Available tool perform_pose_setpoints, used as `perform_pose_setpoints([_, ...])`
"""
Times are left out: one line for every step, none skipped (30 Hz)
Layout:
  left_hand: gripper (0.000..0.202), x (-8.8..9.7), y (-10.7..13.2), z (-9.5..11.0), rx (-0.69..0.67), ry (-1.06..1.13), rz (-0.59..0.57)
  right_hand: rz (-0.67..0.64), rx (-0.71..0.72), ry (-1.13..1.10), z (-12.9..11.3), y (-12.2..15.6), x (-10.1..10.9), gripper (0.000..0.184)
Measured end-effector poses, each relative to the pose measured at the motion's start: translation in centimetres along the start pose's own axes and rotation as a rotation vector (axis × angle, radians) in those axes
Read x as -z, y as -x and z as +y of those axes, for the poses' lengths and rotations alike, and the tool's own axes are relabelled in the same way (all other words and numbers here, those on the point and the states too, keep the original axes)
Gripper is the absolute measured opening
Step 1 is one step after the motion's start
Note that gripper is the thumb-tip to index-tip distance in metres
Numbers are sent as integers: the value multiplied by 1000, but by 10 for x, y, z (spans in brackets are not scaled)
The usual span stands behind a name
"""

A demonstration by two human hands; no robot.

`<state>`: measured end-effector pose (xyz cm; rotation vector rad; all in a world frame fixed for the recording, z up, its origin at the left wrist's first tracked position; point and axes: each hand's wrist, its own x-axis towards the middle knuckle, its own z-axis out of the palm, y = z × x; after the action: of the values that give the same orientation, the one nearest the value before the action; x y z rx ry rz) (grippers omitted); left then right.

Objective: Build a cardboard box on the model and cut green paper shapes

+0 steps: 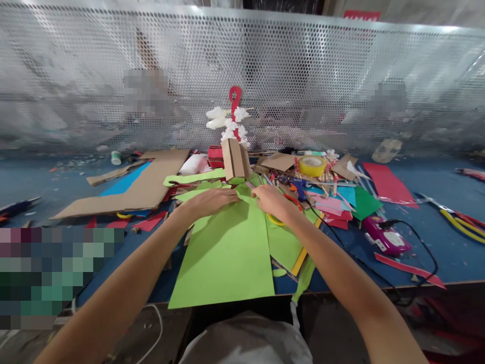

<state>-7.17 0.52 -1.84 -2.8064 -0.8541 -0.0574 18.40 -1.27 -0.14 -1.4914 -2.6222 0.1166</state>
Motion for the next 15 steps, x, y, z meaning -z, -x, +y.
perform_pose_setpoints([45,0,-2,2,-1,5,-13,6,5,0,0,0,-1,33])
perform_pose_setpoints([48,1,-3,4,-3,0,-25,10,7,1,1,0,-1,33])
perform_pose_setpoints([52,1,-4,5,-5,-11,-36,11,8,1,1,-1,-2,33])
perform_pose_setpoints([57,2,-4,6,-11,-24,-45,10,7,2,1,-1,-2,33])
perform_pose_setpoints([61,3,-5,7,-16,-36,-52,8,3,3,2,-2,-2,33])
perform_pose_setpoints([64,4,-5,8,-18,-45,-55,5,-4,7,3,-2,-3,32])
perform_pose_setpoints([65,5,-5,8,-16,-50,-55,3,-12,13,4,-2,-3,31])
perform_pose_setpoints([65,5,-6,9,-11,-51,-55,2,-21,22,6,-3,-3,31])
perform_pose_setpoints([64,4,-6,9,-3,-51,-55,3,-32,33,9,-2,-3,31])
perform_pose_setpoints([64,3,-6,9,6,-49,-54,1,-43,47,11,-1,-3,33])
perform_pose_setpoints([63,2,-7,8,15,-47,-52,-3,-52,59,14,0,-2,35])
perform_pose_setpoints([62,0,-7,8,20,-44,-49,-12,-59,68,17,2,-1,38])
perform_pose_setpoints([62,-1,-7,7,24,-40,-44,-26,-64,73,20,4,0,39])
perform_pose_setpoints([62,-3,-8,7,25,-35,-38,-43,-68,74,22,7,2,40])
perform_pose_setpoints([61,-5,-8,6,23,-28,-32,-61,-74,76,23,9,3,41])
